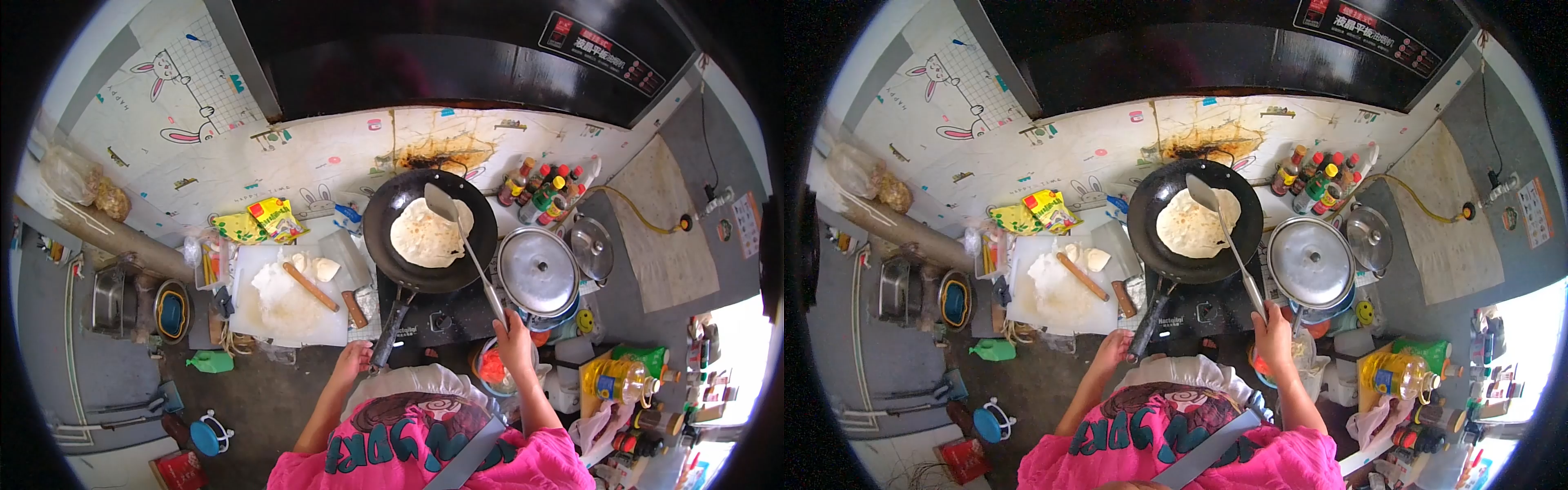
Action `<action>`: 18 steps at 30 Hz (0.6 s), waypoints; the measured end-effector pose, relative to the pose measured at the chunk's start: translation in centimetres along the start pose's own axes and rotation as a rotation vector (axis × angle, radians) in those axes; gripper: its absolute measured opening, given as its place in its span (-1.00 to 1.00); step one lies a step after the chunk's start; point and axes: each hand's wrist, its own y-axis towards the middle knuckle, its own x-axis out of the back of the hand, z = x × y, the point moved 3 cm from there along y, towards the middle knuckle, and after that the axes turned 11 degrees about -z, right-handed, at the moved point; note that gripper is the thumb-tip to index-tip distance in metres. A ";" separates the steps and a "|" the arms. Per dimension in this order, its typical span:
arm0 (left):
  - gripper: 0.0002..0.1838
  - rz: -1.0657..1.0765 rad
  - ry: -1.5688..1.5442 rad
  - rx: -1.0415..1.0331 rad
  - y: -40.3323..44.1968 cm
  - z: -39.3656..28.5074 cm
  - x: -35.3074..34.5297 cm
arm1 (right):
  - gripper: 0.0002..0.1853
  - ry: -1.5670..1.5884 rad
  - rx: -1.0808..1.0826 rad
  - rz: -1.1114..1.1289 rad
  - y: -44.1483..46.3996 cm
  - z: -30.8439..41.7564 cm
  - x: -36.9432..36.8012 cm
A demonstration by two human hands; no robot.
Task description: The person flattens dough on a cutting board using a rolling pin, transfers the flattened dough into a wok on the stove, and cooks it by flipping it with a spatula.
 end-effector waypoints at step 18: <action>-0.69 -0.037 0.015 -0.055 0.8 0.9 0.9 | -0.68 0.008 -0.079 0.018 -1.1 0.2 0.1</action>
